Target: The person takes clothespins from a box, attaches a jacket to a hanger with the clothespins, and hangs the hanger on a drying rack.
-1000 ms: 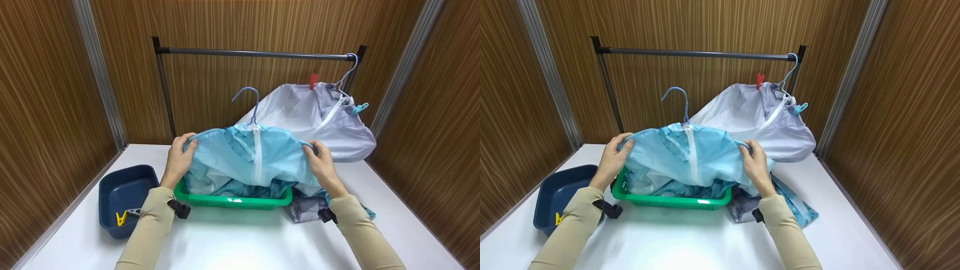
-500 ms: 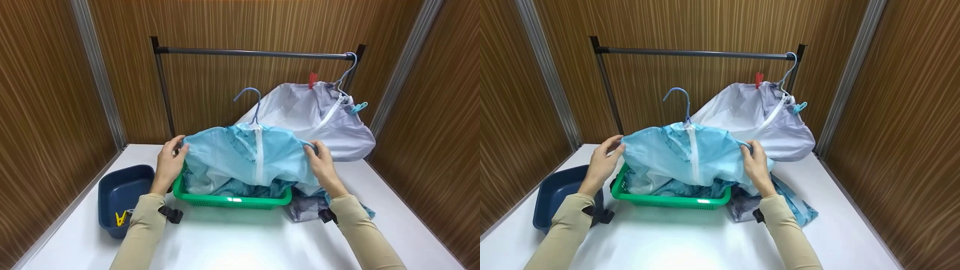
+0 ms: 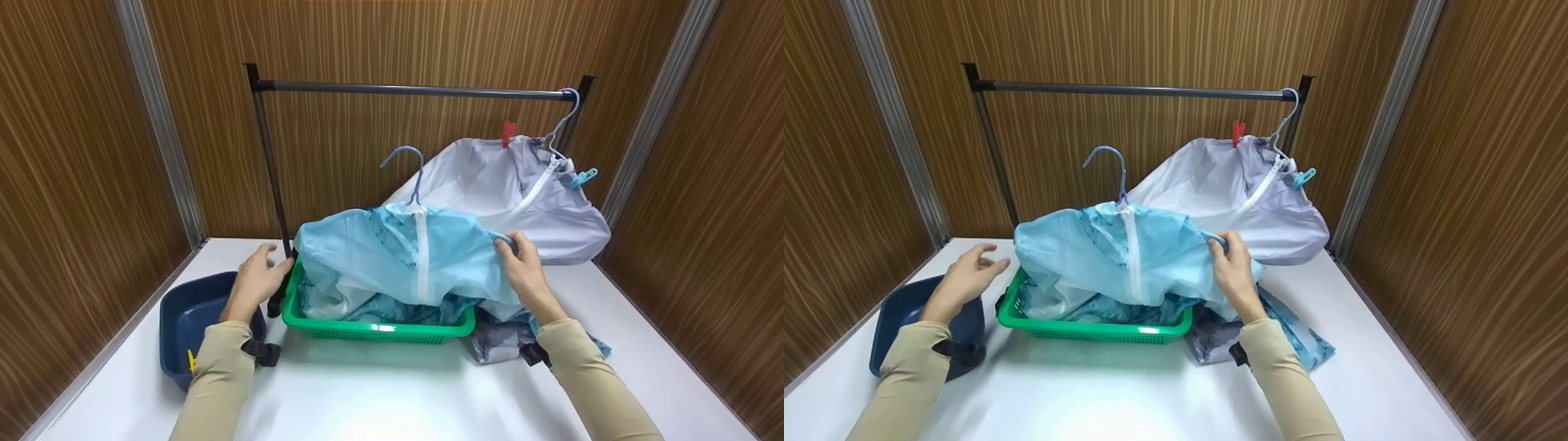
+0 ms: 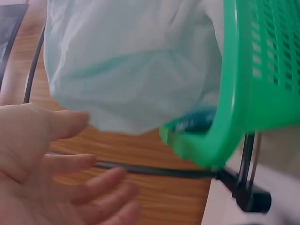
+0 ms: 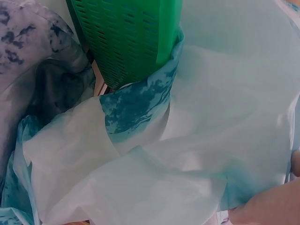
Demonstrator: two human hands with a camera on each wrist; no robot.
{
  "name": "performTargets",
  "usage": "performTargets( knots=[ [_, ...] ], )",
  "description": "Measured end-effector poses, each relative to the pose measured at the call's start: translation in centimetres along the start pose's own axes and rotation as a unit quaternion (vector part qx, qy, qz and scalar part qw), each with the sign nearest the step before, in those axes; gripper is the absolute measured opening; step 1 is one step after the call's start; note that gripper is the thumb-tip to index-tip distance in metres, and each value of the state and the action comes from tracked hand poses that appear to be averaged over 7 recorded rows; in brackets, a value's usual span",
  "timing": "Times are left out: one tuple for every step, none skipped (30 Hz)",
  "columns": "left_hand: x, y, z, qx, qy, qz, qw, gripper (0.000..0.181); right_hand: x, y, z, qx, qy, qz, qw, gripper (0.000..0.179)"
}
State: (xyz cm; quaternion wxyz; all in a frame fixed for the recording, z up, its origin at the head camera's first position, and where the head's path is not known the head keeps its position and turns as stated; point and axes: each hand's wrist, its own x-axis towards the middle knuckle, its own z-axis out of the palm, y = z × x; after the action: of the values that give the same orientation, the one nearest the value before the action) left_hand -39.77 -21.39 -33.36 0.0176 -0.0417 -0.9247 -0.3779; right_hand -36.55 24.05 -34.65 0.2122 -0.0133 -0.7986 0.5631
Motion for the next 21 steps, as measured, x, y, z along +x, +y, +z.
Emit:
performTargets(
  knots=[
    [-0.1,-0.2,-0.2,0.016,-0.013,-0.009,0.9998,0.061,0.0,0.0,0.0,0.0,0.003,-0.002,1.0,0.019],
    [-0.2,-0.5,-0.4,0.029,-0.024,-0.017,0.9991,0.062,0.0,0.1,0.0,0.0,0.004,-0.004,1.0,0.018],
    [-0.3,-0.8,-0.5,0.042,-0.032,-0.024,0.9983,0.062,-0.1,0.1,0.0,0.0,0.006,-0.005,1.0,0.017],
    [-0.4,-1.0,-0.7,0.053,-0.04,-0.03,0.9974,0.061,-0.1,0.2,0.0,0.001,0.007,-0.005,1.0,0.017],
    [-0.4,-1.3,-0.9,0.062,-0.047,-0.036,0.9963,0.061,-0.1,0.2,0.0,0.002,0.008,-0.004,1.0,0.017],
    [-0.5,-1.6,-1.1,0.071,-0.054,-0.045,0.995,0.06,-0.2,0.2,0.1,0.001,0.007,-0.003,1.0,0.017],
    [-0.6,-1.9,-1.3,0.08,-0.057,-0.051,0.9939,0.058,-0.2,0.2,0.1,0.0,0.006,-0.001,1.0,0.017],
    [-0.7,-2.2,-1.5,0.089,-0.061,-0.057,0.9925,0.057,-0.2,0.2,0.1,0.0,0.003,0.002,1.0,0.017],
    [-0.8,-2.5,-1.7,0.098,-0.066,-0.064,0.9909,0.054,-0.3,0.2,0.1,-0.002,0.001,0.005,1.0,0.017],
    [-0.9,-2.7,-1.9,0.105,-0.072,-0.072,0.9892,0.052,-0.3,0.2,0.1,-0.004,0.0,0.007,1.0,0.018],
    [-1.0,-3.0,-2.1,0.115,-0.079,-0.078,0.9871,0.048,-0.3,0.2,0.1,-0.006,-0.001,0.009,0.9999,0.019],
    [-1.1,-3.3,-2.2,0.125,-0.085,-0.083,0.985,0.044,-0.3,0.2,0.1,-0.007,-0.002,0.01,0.9999,0.019],
    [-1.2,-3.5,-2.3,0.135,-0.09,-0.085,0.9832,0.041,-0.3,0.2,0.1,-0.007,-0.001,0.012,0.9999,0.019],
    [-1.3,-3.7,-2.4,0.144,-0.096,-0.087,0.9811,0.038,-0.3,0.2,0.1,-0.007,-0.001,0.013,0.9999,0.019],
    [-1.4,-4.0,-2.4,0.153,-0.101,-0.088,0.9792,0.036,-0.3,0.2,0.1,-0.009,0.001,0.013,0.9999,0.019],
    [-1.5,-4.2,-2.4,0.163,-0.104,-0.088,0.9773,0.033,-0.4,0.2,0.1,-0.01,0.001,0.013,0.9999,0.019],
    [-1.6,-4.5,-2.4,0.173,-0.106,-0.087,0.9752,0.031,-0.4,0.2,0.1,-0.011,0.0,0.014,0.9998,0.02],
    [-1.7,-4.7,-2.3,0.184,-0.11,-0.087,0.9728,0.031,-0.4,0.2,0.1,-0.014,-0.003,0.015,0.9998,0.02],
    [-1.8,-5.0,-2.2,0.195,-0.114,-0.088,0.9701,0.032,-0.5,0.2,0.1,-0.018,-0.006,0.017,0.9997,0.021],
    [-1.9,-5.2,-2.0,0.206,-0.119,-0.09,0.967,0.033,-0.5,0.2,0.2,-0.022,-0.008,0.019,0.9996,0.022],
    [-2.1,-5.5,-1.9,0.217,-0.124,-0.092,0.9638,0.035,-0.5,0.2,0.2,-0.024,-0.009,0.02,0.9995,0.023]
  ],
)
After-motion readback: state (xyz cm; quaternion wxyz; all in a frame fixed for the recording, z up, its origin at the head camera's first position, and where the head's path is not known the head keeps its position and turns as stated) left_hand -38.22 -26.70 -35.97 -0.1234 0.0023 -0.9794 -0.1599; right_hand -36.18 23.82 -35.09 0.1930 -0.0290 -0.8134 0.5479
